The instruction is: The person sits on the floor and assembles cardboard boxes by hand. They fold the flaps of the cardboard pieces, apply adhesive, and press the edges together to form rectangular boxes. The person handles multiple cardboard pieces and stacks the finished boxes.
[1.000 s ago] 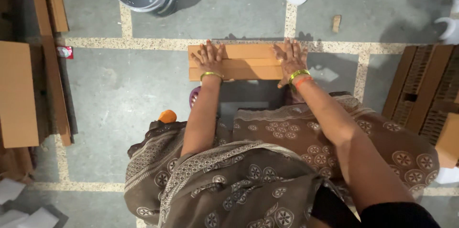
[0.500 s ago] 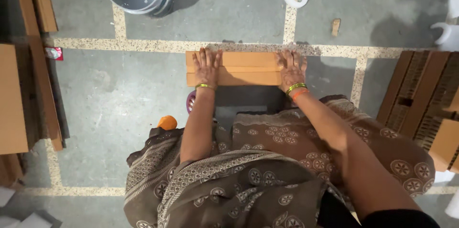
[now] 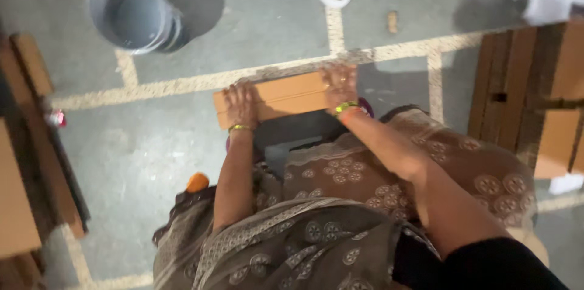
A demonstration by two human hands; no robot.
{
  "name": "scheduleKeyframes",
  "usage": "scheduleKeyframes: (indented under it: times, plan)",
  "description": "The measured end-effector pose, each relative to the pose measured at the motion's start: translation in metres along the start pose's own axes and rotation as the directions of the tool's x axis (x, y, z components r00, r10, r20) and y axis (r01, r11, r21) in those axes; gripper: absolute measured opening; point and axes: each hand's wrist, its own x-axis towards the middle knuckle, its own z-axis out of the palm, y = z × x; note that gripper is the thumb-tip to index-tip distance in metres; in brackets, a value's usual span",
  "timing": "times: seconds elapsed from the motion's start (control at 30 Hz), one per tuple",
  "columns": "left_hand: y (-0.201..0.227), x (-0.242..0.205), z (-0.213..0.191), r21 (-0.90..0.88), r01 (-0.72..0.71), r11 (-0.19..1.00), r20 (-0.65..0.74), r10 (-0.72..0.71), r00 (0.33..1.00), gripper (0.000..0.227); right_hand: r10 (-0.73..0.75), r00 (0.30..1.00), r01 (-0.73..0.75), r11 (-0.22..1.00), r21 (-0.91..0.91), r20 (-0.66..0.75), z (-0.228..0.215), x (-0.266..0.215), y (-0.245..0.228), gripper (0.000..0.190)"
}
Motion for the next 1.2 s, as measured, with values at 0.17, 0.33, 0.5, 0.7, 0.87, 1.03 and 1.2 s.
scheduleKeyframes:
  times: [0.17,0.33,0.5,0.7,0.87,1.03,1.2]
  plan:
    - [0.047,0.002,-0.014,-0.111,-0.129,0.985,-0.178,0.108,0.978,0.101,-0.157,0.973,0.15,0.987,-0.052,-0.172,0.031,0.032,-0.016,0.082]
    - [0.075,0.023,0.015,-0.234,-0.333,0.914,-0.436,0.208,0.876,0.074,-0.27,0.783,0.331,0.944,0.006,-0.56,0.028,0.025,-0.008,0.062]
    - [0.069,0.025,0.022,-0.282,-0.396,0.874,-0.51,0.213,0.833,0.074,-0.239,0.544,0.373,0.927,-0.023,-0.804,0.0,0.006,-0.007,0.043]
    - [0.066,0.024,0.003,-0.287,-0.347,0.893,-0.294,0.263,0.919,0.107,-0.215,0.601,0.375,0.927,0.034,-0.77,-0.013,0.009,-0.005,0.045]
    - [0.068,0.019,-0.009,-0.251,-0.341,0.906,-0.312,0.257,0.914,0.112,-0.228,0.576,0.333,0.942,-0.03,-0.785,0.01,0.01,-0.004,0.048]
    - [0.061,0.012,-0.021,-0.191,-0.343,0.92,-0.253,0.292,0.922,0.123,-0.266,0.744,0.29,0.955,-0.062,-0.613,0.01,0.022,-0.008,0.079]
    - [-0.013,0.009,0.002,-0.357,-0.184,0.916,-0.29,0.079,0.954,0.091,-0.188,0.919,0.289,0.919,0.268,-0.348,0.003,0.017,0.016,0.085]
